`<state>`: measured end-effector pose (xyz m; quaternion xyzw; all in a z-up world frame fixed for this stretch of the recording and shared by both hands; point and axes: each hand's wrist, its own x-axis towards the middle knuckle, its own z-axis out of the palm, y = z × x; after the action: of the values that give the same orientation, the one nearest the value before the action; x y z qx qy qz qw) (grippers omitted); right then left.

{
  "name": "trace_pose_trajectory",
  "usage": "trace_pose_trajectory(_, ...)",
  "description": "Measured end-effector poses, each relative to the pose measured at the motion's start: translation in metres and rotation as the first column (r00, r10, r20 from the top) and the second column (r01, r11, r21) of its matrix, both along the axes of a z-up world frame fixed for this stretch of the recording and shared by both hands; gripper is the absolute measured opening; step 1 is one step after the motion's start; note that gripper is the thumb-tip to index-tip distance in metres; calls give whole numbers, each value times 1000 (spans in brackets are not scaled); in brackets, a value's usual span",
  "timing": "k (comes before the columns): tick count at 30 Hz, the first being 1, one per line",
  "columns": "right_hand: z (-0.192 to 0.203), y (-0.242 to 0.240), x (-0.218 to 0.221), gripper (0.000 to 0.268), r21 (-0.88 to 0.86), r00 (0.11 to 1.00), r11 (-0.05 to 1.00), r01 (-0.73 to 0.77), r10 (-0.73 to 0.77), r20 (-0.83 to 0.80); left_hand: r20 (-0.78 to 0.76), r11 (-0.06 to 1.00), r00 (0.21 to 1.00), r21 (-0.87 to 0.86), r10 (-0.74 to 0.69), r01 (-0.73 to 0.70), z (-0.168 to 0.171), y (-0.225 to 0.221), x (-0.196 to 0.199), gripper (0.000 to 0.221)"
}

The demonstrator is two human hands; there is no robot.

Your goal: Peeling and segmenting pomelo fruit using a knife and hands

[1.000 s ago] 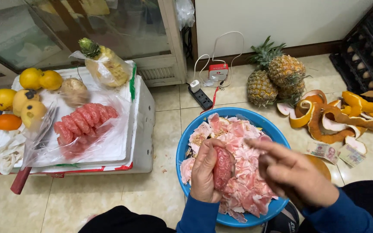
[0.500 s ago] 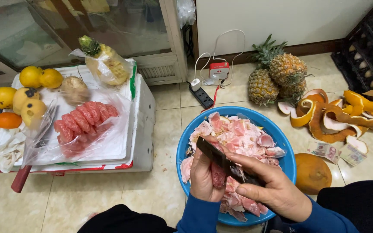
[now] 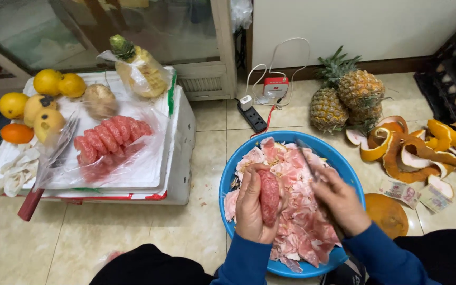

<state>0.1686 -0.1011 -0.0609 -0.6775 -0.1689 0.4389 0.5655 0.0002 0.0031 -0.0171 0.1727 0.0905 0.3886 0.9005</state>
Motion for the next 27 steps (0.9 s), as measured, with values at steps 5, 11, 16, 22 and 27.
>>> trace_pose_trajectory(5, -93, -13, -7, 65, -559, 826, 827, -56, 354, 440, -137, 985, 981, -89, 136, -149, -12, 6, 2, 20)
trace_pose_trajectory(11, -136, -18, 6, 91, -677, 599, 735, -28, 554, 578, -213, 947, 947, -164, 240, -276, -27, 18, 0, 21)
trace_pose_trajectory(16, -142, -15, 5, 94, -649, 563, 759, -53, 559, 608, -306, 910, 888, -126, 343, -395, -2, 32, -19, 32)
trace_pose_trajectory(22, -118, -7, -2, 87, -585, 673, 807, -81, 477, 566, -161, 892, 886, -56, 435, -448, 53, 74, -80, 33)
trace_pose_trajectory(27, -132, -15, 7, 82, -461, 754, 882, -101, 370, 543, -190, 898, 879, 140, 438, -417, 73, 154, -152, 38)
